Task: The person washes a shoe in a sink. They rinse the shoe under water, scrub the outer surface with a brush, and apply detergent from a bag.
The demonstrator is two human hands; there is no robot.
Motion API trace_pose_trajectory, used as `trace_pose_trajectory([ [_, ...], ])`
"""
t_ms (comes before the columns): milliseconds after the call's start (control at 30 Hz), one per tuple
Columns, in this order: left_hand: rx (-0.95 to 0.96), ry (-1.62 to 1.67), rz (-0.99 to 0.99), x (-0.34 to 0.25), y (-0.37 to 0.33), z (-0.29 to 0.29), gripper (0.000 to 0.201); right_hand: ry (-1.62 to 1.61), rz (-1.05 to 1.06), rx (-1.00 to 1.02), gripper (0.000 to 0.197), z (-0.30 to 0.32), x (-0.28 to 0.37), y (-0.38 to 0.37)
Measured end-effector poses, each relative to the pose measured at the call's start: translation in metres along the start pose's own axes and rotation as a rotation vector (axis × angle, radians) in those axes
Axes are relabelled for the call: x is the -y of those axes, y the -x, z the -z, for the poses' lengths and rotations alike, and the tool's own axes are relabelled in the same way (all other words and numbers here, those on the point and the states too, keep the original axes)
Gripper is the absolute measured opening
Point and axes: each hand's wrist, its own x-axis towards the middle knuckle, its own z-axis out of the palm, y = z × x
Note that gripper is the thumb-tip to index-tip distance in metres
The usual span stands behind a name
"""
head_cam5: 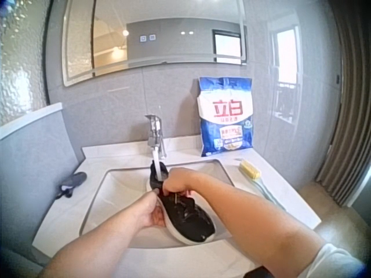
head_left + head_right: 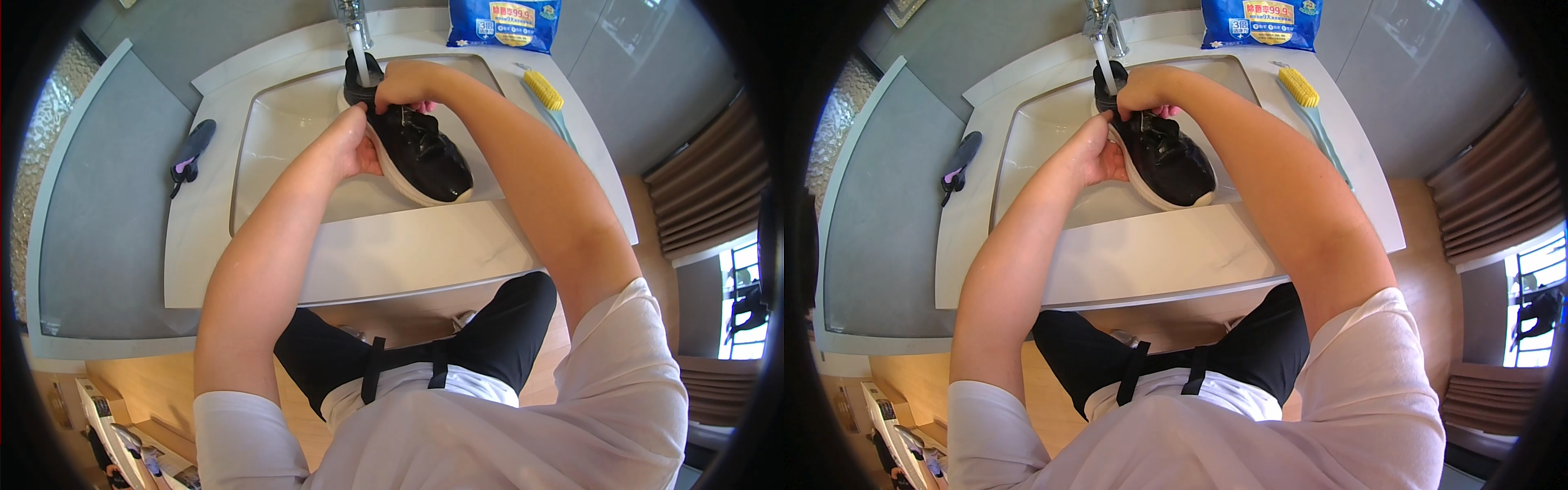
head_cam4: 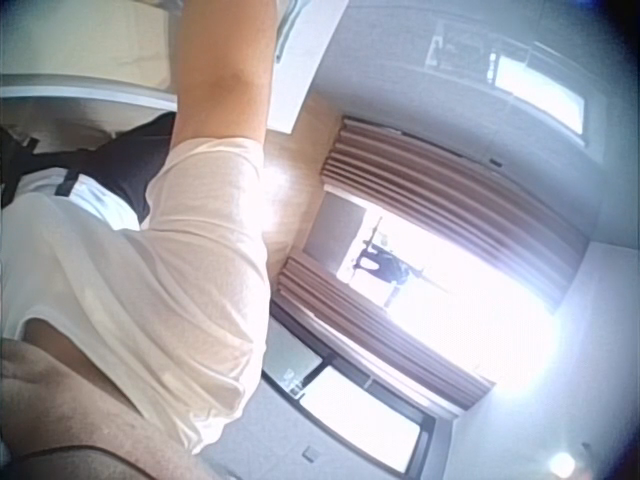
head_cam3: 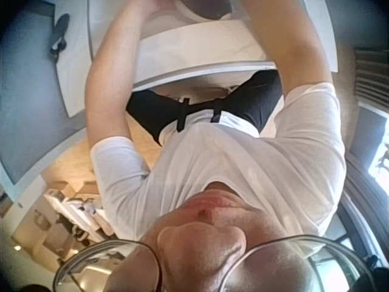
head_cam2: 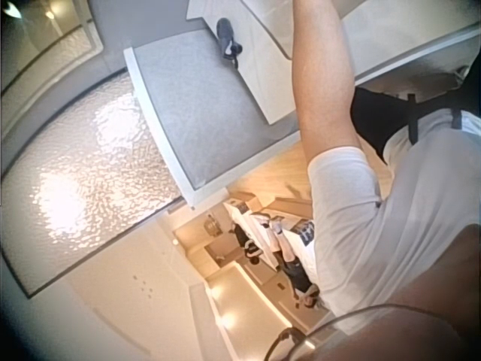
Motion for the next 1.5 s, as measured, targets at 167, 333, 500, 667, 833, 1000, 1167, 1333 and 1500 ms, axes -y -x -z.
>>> trace_pose_trajectory([
  [167,0.005,0.026,0.016,0.001,-0.004,0.002,0.061,0.017,-0.009,0.024,0.037,0.001,-0.001,-0.002],
  [333,-0.003,-0.029,-0.018,-0.002,0.0,0.002,0.059,0.028,-0.023,0.047,0.045,0.0,-0.007,-0.007],
  [500,-0.138,0.043,-0.083,0.003,-0.004,0.005,0.052,0.001,0.061,0.01,0.056,-0.007,-0.014,-0.015],
  [667,-0.183,0.076,-0.112,0.0,0.004,-0.002,0.058,-0.17,0.098,-0.044,0.056,-0.009,-0.019,-0.015],
  [833,-0.213,0.195,-0.167,-0.002,0.002,0.001,0.068,-0.646,0.093,0.074,0.058,-0.006,-0.026,-0.006],
  [1000,-0.166,0.086,-0.154,-0.002,-0.003,0.017,0.073,-0.768,0.063,0.161,0.048,-0.005,-0.038,-0.015],
  [1167,-0.186,-0.028,-0.146,-0.009,0.002,0.016,0.077,-0.942,-0.009,0.202,0.042,-0.009,-0.049,-0.026],
  [1333,-0.072,0.019,-0.224,-0.003,-0.001,0.004,0.074,-1.006,-0.063,0.291,0.041,0.0,-0.059,-0.024],
  [1500,0.015,-0.006,-0.272,0.002,-0.024,-0.002,0.073,-1.006,-0.038,0.313,0.045,0.012,-0.077,-0.018],
])
